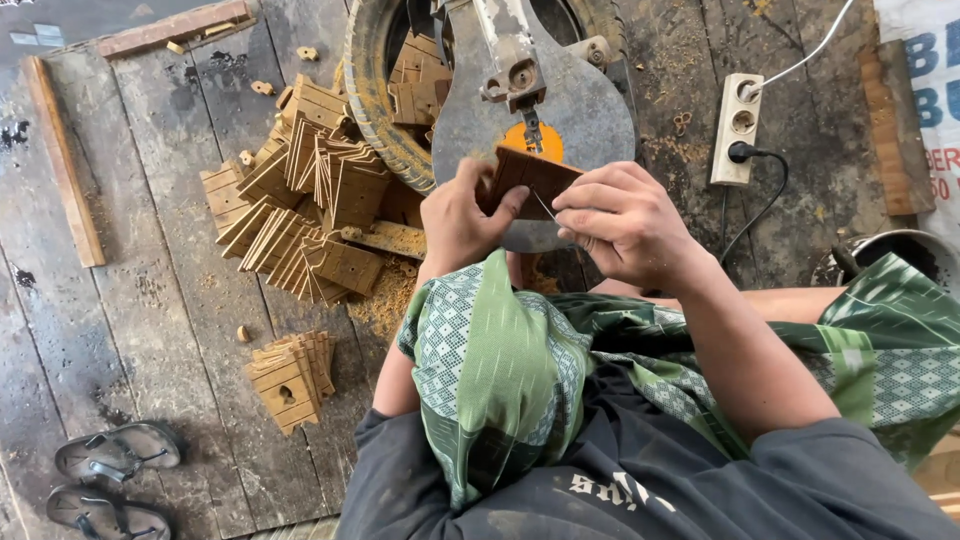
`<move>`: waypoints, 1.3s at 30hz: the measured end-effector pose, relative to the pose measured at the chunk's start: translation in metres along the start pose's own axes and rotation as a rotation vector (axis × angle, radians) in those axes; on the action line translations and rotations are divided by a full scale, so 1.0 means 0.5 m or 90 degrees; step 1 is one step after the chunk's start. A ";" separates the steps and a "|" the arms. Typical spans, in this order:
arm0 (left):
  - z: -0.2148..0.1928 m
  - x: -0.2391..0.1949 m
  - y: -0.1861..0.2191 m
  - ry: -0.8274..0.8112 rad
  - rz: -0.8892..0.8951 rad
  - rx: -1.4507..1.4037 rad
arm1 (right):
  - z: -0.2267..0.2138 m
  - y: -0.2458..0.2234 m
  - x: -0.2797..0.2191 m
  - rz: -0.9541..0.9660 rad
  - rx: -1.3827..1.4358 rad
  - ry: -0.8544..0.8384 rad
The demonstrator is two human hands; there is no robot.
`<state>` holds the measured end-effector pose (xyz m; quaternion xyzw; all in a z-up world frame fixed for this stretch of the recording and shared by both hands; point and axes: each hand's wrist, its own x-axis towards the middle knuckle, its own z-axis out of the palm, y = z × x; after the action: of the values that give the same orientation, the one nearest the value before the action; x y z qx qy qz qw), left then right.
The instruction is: Using a scroll saw to cut decorative patterns into small wooden panels
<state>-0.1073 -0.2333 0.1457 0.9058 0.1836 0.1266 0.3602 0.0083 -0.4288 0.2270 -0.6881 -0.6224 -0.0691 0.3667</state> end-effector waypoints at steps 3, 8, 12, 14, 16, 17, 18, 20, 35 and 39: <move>0.034 0.004 -0.036 0.126 0.095 0.054 | -0.007 -0.014 0.007 -0.023 -0.027 -0.031; 0.055 0.005 -0.041 0.227 0.280 0.071 | -0.023 -0.032 0.010 -0.030 -0.048 -0.078; 0.100 0.003 -0.062 0.354 0.313 0.034 | -0.021 -0.021 0.001 -0.022 -0.022 -0.117; 0.104 -0.002 -0.064 0.372 0.308 0.018 | -0.018 -0.016 -0.002 -0.023 -0.004 -0.126; 0.099 -0.002 -0.056 0.360 0.327 0.013 | -0.017 -0.008 -0.004 0.012 0.058 -0.128; 0.089 -0.005 -0.052 0.363 0.326 0.015 | -0.016 -0.008 -0.007 0.009 0.059 -0.129; 0.077 -0.006 -0.049 0.338 0.352 0.058 | -0.015 -0.008 -0.011 0.037 0.094 -0.134; 0.064 -0.011 -0.045 0.310 0.377 0.099 | -0.011 -0.001 -0.025 0.069 0.130 -0.140; 0.076 0.015 -0.037 0.274 0.440 0.174 | 0.023 -0.027 -0.021 0.024 0.077 -0.178; 0.080 0.012 -0.037 0.314 0.300 0.259 | 0.008 -0.031 -0.013 0.005 0.054 -0.165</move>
<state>-0.0918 -0.2423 0.1052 0.9184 0.0729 0.3807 0.0791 -0.0085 -0.4321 0.2270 -0.6775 -0.6642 0.0483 0.3122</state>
